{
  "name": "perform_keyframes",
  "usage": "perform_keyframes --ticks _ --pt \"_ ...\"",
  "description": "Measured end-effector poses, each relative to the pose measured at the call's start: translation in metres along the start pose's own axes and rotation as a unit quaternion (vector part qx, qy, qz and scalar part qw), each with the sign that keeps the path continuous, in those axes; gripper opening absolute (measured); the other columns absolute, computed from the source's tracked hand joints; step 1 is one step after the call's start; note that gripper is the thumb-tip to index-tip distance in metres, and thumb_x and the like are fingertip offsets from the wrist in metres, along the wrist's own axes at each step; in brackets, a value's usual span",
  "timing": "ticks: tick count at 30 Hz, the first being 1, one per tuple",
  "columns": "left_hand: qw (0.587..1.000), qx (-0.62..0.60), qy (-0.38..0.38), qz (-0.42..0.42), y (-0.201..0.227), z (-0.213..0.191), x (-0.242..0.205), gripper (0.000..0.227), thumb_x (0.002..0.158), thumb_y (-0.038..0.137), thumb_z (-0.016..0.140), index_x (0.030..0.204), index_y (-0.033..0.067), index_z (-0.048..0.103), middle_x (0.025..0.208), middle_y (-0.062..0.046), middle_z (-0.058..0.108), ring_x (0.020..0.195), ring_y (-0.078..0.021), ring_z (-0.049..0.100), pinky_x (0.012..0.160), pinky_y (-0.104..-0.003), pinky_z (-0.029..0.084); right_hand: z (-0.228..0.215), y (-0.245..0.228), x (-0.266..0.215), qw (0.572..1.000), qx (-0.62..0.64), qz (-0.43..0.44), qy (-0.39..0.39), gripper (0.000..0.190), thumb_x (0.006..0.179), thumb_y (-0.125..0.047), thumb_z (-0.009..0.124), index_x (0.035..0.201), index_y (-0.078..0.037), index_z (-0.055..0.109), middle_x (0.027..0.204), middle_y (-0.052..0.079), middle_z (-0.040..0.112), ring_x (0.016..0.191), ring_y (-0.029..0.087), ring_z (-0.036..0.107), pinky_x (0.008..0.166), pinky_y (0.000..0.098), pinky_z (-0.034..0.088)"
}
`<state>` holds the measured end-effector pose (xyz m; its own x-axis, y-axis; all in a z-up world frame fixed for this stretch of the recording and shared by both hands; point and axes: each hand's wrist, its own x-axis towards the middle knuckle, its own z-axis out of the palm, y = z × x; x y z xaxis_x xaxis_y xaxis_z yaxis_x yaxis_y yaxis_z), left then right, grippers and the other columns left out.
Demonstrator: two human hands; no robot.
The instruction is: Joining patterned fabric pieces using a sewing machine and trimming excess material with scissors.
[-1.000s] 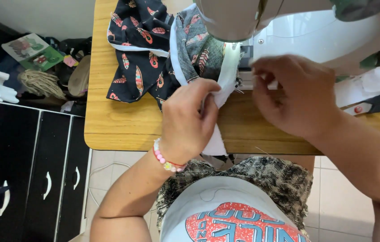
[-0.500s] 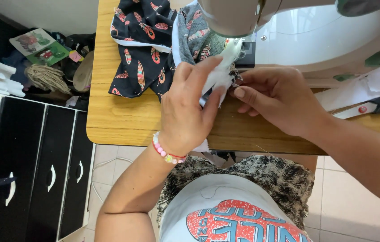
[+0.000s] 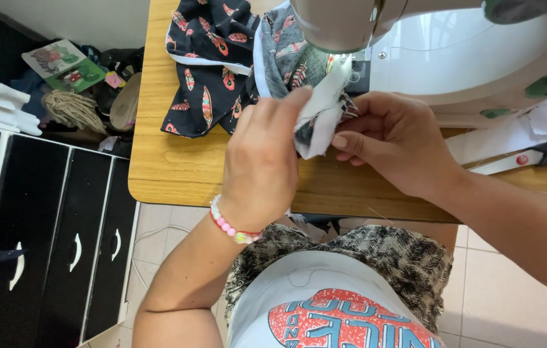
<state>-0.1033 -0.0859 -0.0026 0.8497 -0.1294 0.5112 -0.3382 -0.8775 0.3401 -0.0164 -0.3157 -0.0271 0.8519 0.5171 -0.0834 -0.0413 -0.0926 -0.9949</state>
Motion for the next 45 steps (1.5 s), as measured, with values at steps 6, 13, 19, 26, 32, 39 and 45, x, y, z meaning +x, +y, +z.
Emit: perform_keyframes --ticks 6,13,19,26,32,39,45 --pt "0.866 -0.464 0.031 -0.181 -0.003 -0.007 0.002 0.037 0.127 0.023 0.059 0.159 0.0078 0.067 0.089 0.003 0.06 0.076 -0.0082 0.054 0.075 -0.028 0.045 -0.002 0.0 0.001 1.0 -0.006 -0.012 -0.025 0.031 0.103 -0.011 0.089 0.13 -0.001 0.077 0.104 0.014 0.092 0.087 0.022 0.092 0.069 0.0289 0.075" --pt "0.689 -0.672 0.036 -0.269 0.013 0.006 -0.006 0.053 0.123 0.016 0.065 0.174 0.0044 0.052 0.096 0.002 0.077 0.073 -0.0086 0.066 0.064 -0.025 0.05 -0.004 0.002 0.003 1.0 0.014 -0.003 -0.027 0.037 0.109 -0.032 0.079 0.127 -0.001 0.081 0.107 0.015 0.093 0.083 0.023 0.091 0.066 0.0316 0.075" --pt "0.845 -0.47 0.013 -0.254 0.015 0.024 -0.026 0.03 0.12 0.034 0.068 0.132 0.0069 0.075 0.104 0.001 0.075 0.089 -0.0075 0.064 0.078 -0.027 0.054 -0.002 0.015 0.006 0.999 0.043 -0.013 -0.025 0.018 0.107 -0.011 0.088 0.118 0.0 0.079 0.091 0.013 0.085 0.082 0.022 0.089 0.063 0.0291 0.073" --pt "0.964 -0.234 0.045 -0.118 0.018 0.012 -0.02 0.025 0.122 0.023 0.056 0.132 0.0075 0.074 0.114 -0.008 0.078 0.095 -0.0262 0.073 0.082 -0.04 0.054 0.001 0.012 0.003 0.999 0.025 -0.038 -0.013 0.018 0.109 -0.002 0.086 0.126 -0.001 0.08 0.097 0.011 0.085 0.086 0.019 0.09 0.069 0.0258 0.074" --pt "0.988 -0.122 0.064 -0.069 0.017 0.018 -0.034 0.03 0.12 0.0 0.061 0.147 0.0069 0.07 0.129 -0.017 0.079 0.114 -0.0391 0.081 0.095 -0.05 0.063 0.003 0.013 0.001 0.998 -0.008 -0.055 -0.009 0.013 0.109 -0.003 0.087 0.114 -0.003 0.075 0.092 0.008 0.081 0.082 0.016 0.089 0.066 0.0241 0.072" --pt "0.99 -0.091 0.055 -0.095 0.025 0.022 -0.04 0.023 0.117 0.011 0.075 0.139 0.0076 0.074 0.1 -0.006 0.068 0.094 -0.0299 0.071 0.076 -0.049 0.057 0.008 0.005 -0.001 0.996 -0.068 -0.059 0.013 0.01 0.107 -0.001 0.088 0.112 -0.004 0.079 0.088 0.004 0.075 0.075 0.012 0.081 0.068 0.0231 0.07" --pt "0.977 -0.171 0.062 -0.108 0.033 0.023 -0.039 0.019 0.113 0.01 0.078 0.132 0.0106 0.079 0.099 -0.005 0.074 0.094 -0.0251 0.072 0.086 -0.042 0.06 0.008 0.011 -0.002 0.988 -0.132 -0.07 0.031 0.034 0.105 -0.006 0.093 0.09 -0.012 0.063 0.083 -0.002 0.066 0.078 0.006 0.066 0.065 0.0227 0.054"
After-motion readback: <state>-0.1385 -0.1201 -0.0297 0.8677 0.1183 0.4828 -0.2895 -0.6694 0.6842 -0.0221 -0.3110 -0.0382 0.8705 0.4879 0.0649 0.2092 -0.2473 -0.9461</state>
